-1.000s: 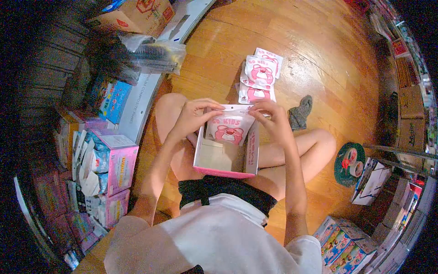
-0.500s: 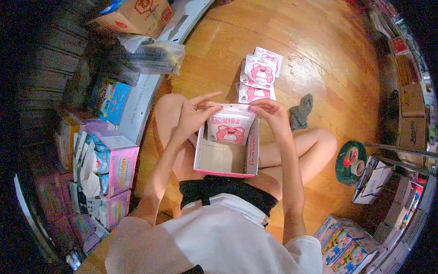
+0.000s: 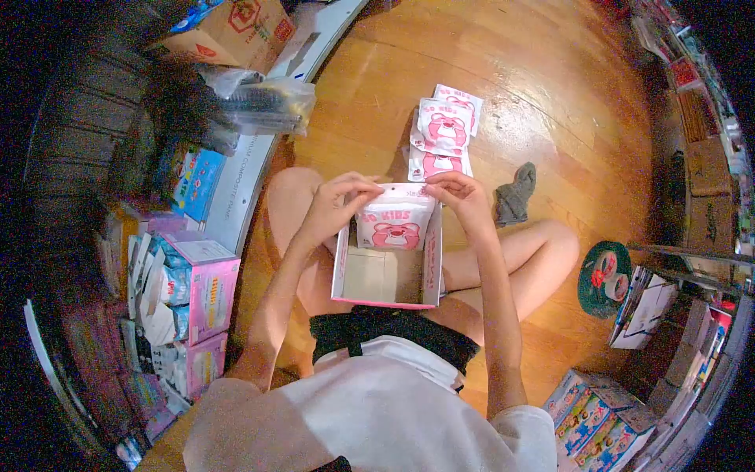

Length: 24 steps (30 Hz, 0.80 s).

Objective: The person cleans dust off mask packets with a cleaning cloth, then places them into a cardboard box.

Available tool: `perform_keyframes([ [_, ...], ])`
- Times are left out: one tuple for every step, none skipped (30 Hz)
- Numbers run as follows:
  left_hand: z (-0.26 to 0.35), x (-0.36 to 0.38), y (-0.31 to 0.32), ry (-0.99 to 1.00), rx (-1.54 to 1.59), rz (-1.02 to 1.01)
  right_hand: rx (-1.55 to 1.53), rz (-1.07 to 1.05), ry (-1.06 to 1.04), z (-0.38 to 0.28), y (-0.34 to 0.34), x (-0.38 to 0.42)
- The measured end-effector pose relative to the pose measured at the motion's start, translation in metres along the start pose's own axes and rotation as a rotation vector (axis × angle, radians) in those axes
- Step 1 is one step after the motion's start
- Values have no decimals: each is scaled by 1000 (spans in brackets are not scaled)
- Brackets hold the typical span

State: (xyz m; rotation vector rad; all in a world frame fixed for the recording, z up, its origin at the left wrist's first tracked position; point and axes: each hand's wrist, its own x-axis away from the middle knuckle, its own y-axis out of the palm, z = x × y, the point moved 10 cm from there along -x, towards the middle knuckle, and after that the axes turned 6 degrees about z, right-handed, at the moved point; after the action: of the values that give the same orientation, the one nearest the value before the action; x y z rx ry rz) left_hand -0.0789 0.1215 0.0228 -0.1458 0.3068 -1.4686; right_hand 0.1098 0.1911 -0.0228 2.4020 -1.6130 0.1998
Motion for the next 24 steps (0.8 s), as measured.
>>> perform_keyframes([
  [1,0,1,31,-11,-5,14,-1,4,-1,-1,1],
  [4,1,1,62,-23,-10,29,-3,9,-2,-1,1],
  [6,2,2,53,-24,-31,43,-5,14,-3,-2,2],
  [12,3,1,44,-26,-51,56,-28,4,-6,0,2],
  [15,4,2,34,-29,-71,70,-52,-5,-11,2,2],
  [16,4,2,35,-14,-69,84,-76,-16,-15,4,2],
  [15,4,1,35,0,-67,78,-41,-32,-18,-2,-2],
  [14,5,1,34,15,-65,72,-7,-46,-21,-8,-10],
  [12,6,1,35,17,-66,66,27,-61,-22,-15,-19],
  [9,7,2,35,19,-68,212,115,-162,-29,-28,-31],
  [9,7,3,36,21,-70,359,205,-262,-32,-42,-45],
  [12,8,3,43,8,-80,506,297,-363,-33,-57,-58],
  [15,9,3,51,-5,-91,646,410,-322,-14,-81,-79],
  [18,9,3,59,-18,-101,786,525,-279,2,-101,-95],
  [21,10,3,78,-19,-102,836,535,-198,10,-105,-105],
  [22,10,2,96,-21,-101,884,543,-117,18,-110,-114],
  [22,12,1,111,-23,-99,931,547,-34,28,-113,-121],
  [20,13,0,106,-28,-92,890,514,1,36,-114,-127],
  [18,14,0,99,-34,-85,848,479,37,46,-116,-132],
  [17,14,-1,91,-39,-78,807,443,74,57,-117,-137],
  [15,15,-2,85,-38,-74,728,510,-7,53,-117,-136],
  [13,15,-2,79,-37,-72,682,497,-18,54,-118,-139],
  [12,16,-1,73,-33,-73,636,485,-27,54,-120,-142],
  [12,16,-1,76,-43,-71,590,476,-35,52,-121,-142],
])
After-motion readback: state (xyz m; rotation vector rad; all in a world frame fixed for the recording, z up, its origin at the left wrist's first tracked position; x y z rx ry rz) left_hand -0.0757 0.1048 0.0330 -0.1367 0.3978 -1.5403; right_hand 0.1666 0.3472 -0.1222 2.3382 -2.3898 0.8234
